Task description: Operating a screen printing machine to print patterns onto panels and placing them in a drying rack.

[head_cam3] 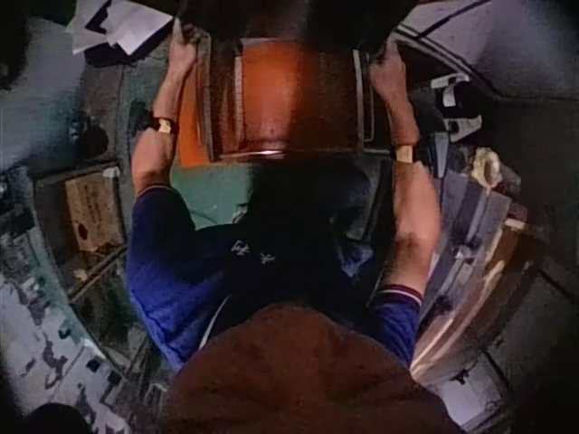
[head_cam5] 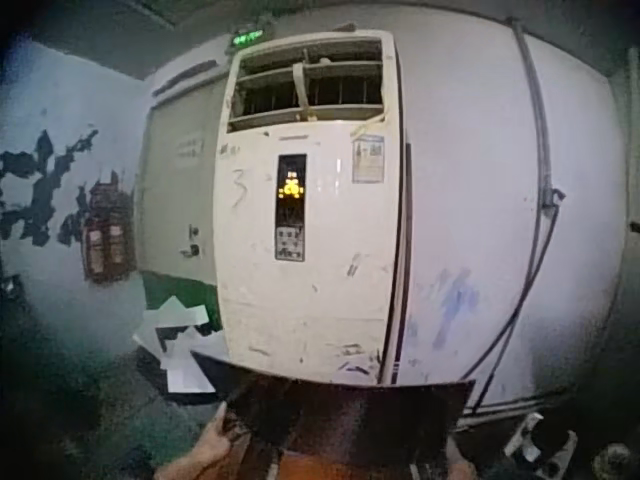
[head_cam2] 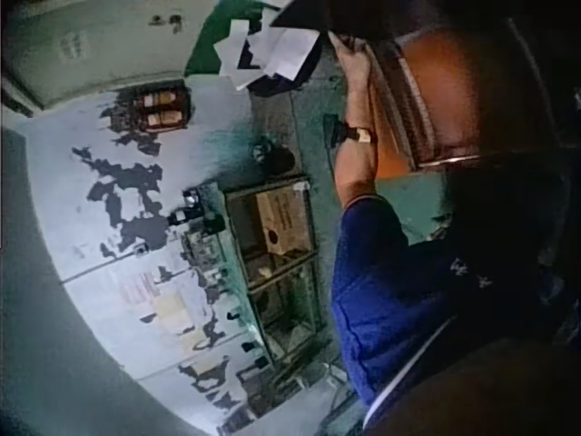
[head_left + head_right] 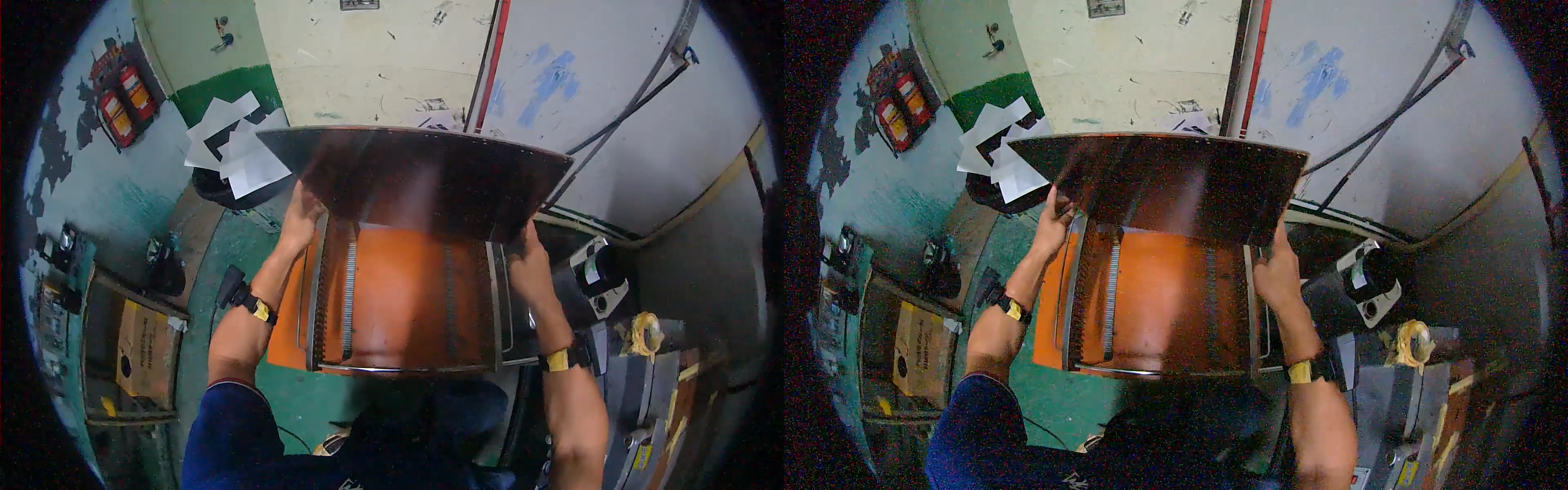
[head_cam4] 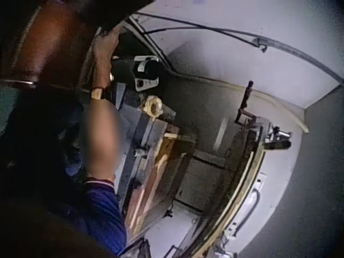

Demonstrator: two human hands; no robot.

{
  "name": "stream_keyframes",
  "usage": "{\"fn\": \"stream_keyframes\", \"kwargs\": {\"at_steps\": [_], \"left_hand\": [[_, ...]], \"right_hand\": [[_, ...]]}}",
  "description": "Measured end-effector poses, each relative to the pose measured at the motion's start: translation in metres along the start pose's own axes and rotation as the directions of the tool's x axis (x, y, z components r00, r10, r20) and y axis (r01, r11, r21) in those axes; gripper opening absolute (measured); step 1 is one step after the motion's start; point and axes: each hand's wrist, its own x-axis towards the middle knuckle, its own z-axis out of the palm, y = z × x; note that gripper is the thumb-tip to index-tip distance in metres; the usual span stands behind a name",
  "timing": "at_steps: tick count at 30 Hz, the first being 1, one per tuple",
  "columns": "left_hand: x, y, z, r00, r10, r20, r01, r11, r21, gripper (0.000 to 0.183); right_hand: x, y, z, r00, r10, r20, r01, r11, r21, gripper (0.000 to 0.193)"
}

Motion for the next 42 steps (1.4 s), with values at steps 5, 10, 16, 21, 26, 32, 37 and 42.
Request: {"fn": "stream_keyframes", "kwargs": {"at_steps": [5, 10, 16, 21, 26, 32, 37, 42], "left_hand": [[0.028, -0.048, -0.005, 0.997, -0.032, -0.065, 0.034, 0.999, 0.026, 0.068], [0.039, -0.07, 0.002, 0.993, 0.07, -0.092, -0.068, 0.997, 0.02, 0.069], [0.031, -0.05, 0.008, 0.995, 0.059, -0.077, -0.049, 0.99, 0.129, 0.073], [0.03, -0.069, 0.003, 0.994, 0.063, -0.09, -0.052, 0.992, 0.115, 0.071], [0.026, -0.075, 0.013, 0.993, 0.068, -0.098, -0.065, 0.997, 0.033, 0.07], [0.009, -0.123, 0.038, 0.989, 0.048, -0.141, -0.034, 0.995, 0.097, 0.069], [0.01, -0.132, 0.045, 0.975, 0.146, -0.166, -0.093, 0.952, 0.292, 0.069], [0.009, -0.112, 0.046, 0.986, 0.085, -0.141, -0.041, 0.956, 0.292, 0.068]], "right_hand": [[0.028, 0.015, 0.021, 0.993, -0.116, -0.024, 0.114, 0.99, -0.088, 0.075], [0.066, 0.086, 0.045, 0.933, -0.316, -0.172, 0.321, 0.947, 0.003, 0.067], [0.085, 0.115, 0.057, 0.977, -0.186, -0.103, 0.205, 0.952, 0.226, 0.069], [0.074, 0.087, 0.071, 0.996, -0.072, -0.051, 0.079, 0.985, 0.155, 0.062], [0.079, 0.115, 0.087, 0.949, -0.243, -0.199, 0.237, 0.97, -0.056, 0.061], [0.084, 0.135, 0.097, 0.922, -0.306, -0.236, 0.303, 0.952, -0.051, 0.056], [0.08, 0.115, 0.079, 0.941, -0.304, -0.145, 0.301, 0.953, -0.043, 0.051], [0.082, 0.123, 0.073, 0.893, -0.418, -0.166, 0.395, 0.906, -0.153, 0.048]]}}
